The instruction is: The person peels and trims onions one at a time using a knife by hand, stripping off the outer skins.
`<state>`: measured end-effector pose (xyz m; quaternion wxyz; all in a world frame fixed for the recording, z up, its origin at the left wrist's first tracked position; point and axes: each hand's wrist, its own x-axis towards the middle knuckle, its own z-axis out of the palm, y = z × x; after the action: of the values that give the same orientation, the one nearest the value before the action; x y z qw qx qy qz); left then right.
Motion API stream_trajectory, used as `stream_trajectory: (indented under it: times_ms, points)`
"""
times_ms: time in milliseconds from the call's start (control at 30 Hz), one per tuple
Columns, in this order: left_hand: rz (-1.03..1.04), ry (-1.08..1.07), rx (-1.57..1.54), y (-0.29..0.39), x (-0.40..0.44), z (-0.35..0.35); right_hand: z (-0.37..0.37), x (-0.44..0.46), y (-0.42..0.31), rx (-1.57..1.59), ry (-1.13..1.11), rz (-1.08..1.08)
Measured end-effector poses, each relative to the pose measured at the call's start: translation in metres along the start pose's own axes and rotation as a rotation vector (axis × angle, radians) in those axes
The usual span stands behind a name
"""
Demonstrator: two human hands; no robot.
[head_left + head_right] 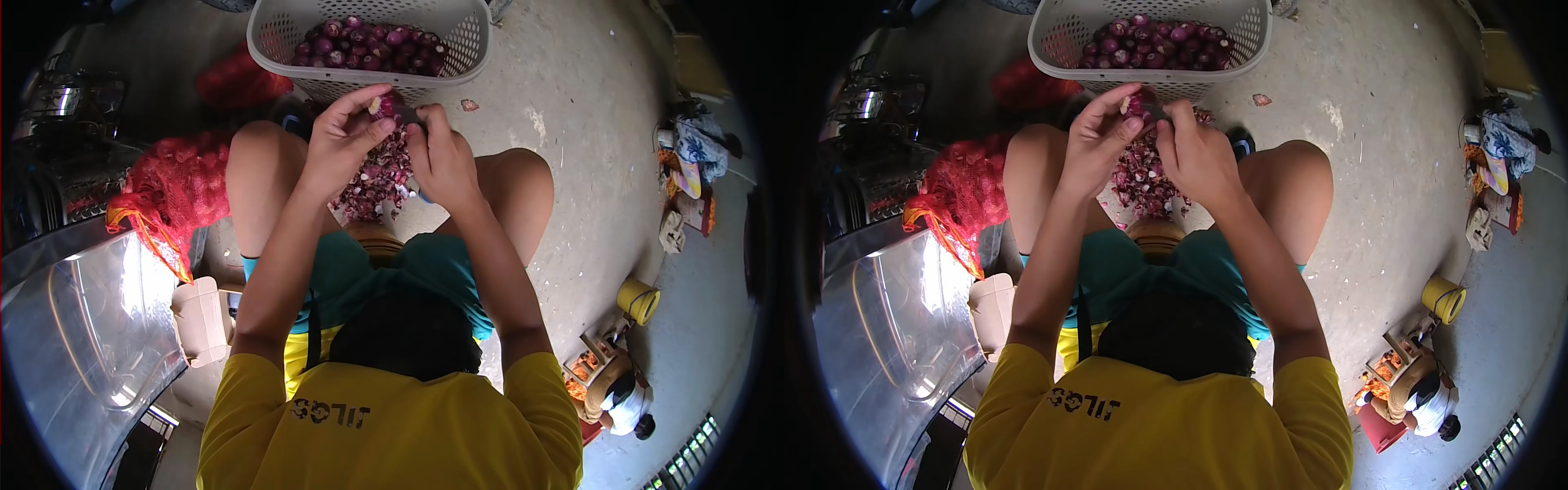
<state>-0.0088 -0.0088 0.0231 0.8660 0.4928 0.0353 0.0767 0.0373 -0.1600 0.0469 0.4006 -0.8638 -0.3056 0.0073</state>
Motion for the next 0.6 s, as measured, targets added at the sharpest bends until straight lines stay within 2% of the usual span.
stream_trajectory:
  times_ms: [133,233,600]
  points:
    - [0.016,-0.027,-0.021,0.001,-0.001,-0.002,-0.005,0.009,0.009,0.057,0.016,0.116]
    - [0.021,-0.066,0.01,-0.001,-0.003,-0.005,-0.009,0.006,0.008,0.156,0.032,0.12]
    - [-0.01,-0.08,-0.035,-0.003,0.0,-0.002,-0.006,-0.001,0.003,0.117,-0.019,-0.031]
